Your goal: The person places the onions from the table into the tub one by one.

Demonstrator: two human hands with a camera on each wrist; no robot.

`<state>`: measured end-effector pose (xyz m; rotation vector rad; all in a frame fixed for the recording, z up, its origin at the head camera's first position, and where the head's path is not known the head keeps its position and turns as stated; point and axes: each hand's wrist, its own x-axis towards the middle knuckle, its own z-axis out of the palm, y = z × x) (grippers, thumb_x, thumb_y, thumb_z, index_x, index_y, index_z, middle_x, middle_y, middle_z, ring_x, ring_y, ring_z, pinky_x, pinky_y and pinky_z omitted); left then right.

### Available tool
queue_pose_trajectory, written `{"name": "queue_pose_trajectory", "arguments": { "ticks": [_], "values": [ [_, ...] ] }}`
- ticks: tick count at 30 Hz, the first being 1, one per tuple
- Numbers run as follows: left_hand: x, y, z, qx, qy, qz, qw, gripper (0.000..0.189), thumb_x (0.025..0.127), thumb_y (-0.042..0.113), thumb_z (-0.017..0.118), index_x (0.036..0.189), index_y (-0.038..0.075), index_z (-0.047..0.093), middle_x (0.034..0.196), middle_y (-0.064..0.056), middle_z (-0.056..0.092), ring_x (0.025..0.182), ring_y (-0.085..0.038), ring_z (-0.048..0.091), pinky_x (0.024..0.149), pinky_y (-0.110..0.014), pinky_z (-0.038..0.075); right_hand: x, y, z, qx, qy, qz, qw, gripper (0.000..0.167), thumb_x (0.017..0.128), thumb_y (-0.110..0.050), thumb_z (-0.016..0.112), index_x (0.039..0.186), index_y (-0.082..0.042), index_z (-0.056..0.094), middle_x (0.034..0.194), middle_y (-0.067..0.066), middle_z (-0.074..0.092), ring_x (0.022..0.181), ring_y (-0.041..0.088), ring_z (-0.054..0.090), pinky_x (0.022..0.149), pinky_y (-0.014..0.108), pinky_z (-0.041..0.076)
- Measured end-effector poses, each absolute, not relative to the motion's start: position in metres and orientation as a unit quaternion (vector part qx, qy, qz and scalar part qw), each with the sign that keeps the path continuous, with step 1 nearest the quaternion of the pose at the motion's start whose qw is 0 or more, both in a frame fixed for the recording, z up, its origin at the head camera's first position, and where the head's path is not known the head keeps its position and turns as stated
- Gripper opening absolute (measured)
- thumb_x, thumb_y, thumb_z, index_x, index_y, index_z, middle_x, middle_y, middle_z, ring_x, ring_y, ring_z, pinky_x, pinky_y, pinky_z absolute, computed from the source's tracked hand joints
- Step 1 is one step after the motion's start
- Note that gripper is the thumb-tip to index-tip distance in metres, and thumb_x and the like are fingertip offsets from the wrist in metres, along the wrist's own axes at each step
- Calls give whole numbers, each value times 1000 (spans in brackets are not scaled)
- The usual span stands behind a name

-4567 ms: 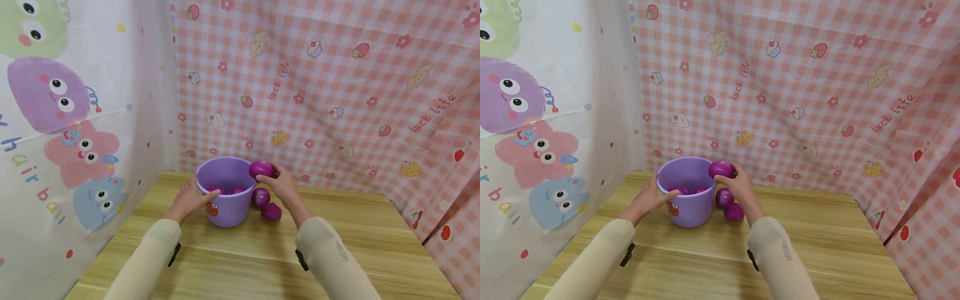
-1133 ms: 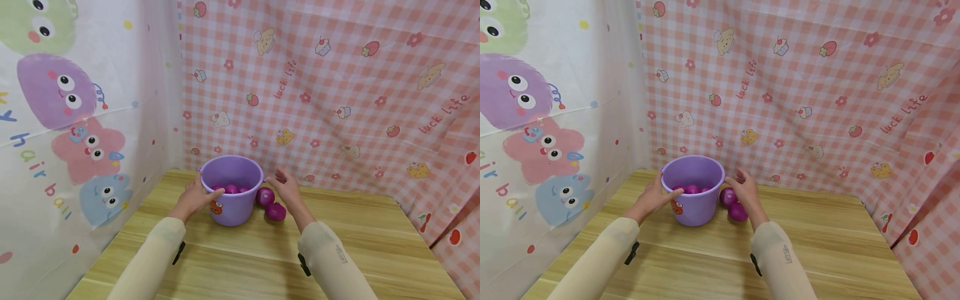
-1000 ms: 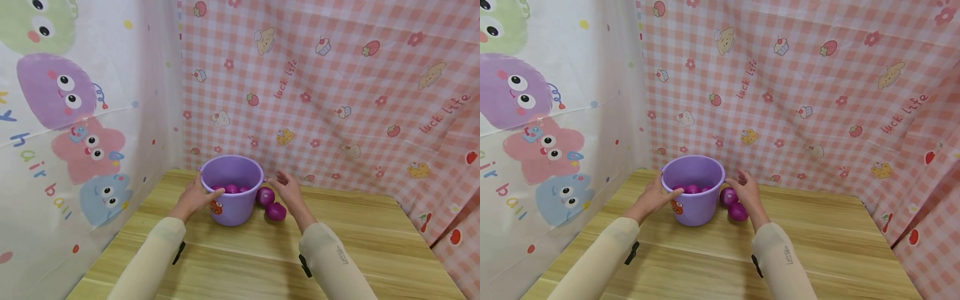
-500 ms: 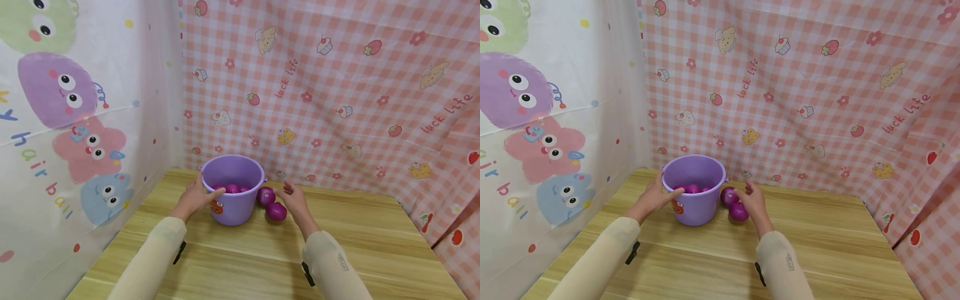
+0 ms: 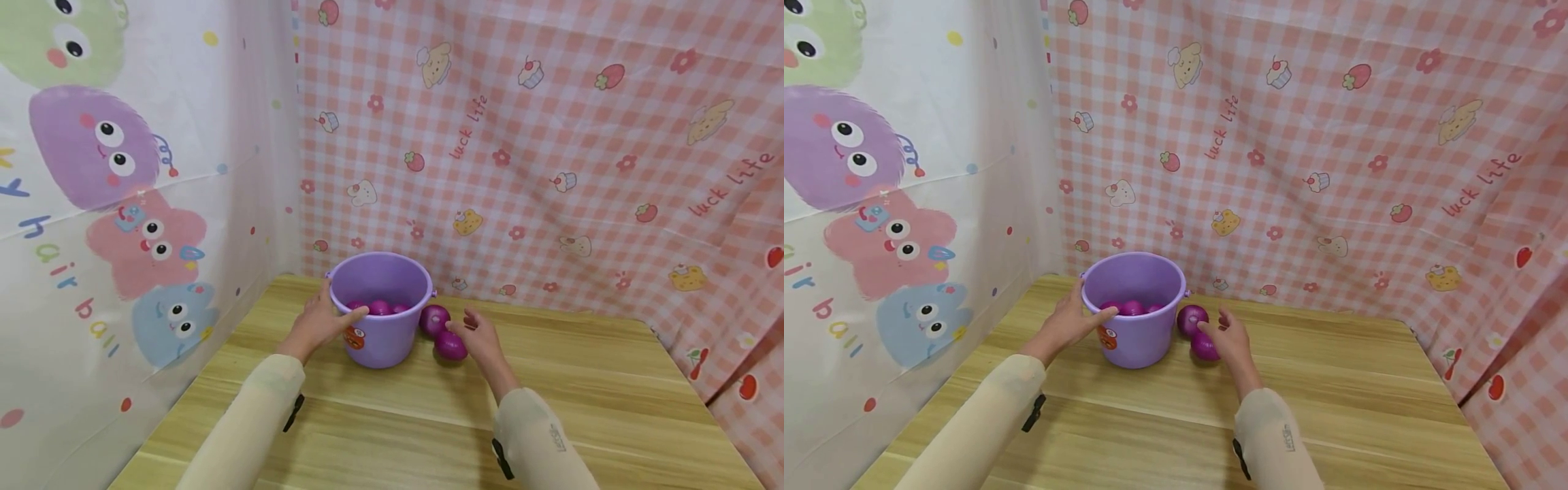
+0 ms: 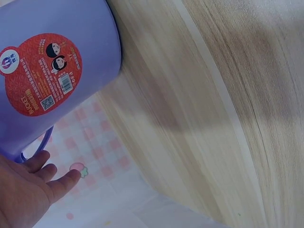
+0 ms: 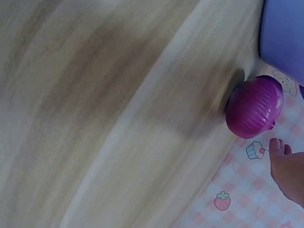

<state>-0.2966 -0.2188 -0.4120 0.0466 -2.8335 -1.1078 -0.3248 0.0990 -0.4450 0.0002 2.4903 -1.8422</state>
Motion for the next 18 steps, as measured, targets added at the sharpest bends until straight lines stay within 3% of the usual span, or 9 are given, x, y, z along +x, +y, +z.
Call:
{"name": "queue_pose_trajectory", "arguments": {
  "ticks": [18],
  "values": [
    [-298, -220, -414, 15, -931, -363, 47, 129, 71, 87, 58, 160, 15, -1, 157, -27, 24, 140, -47, 30, 107, -67, 30, -319, 103, -463, 3, 816, -578, 28, 76, 94, -30, 68, 151, 6, 32, 148, 32, 37, 138, 45, 34, 113, 52, 31]
  ]
}}
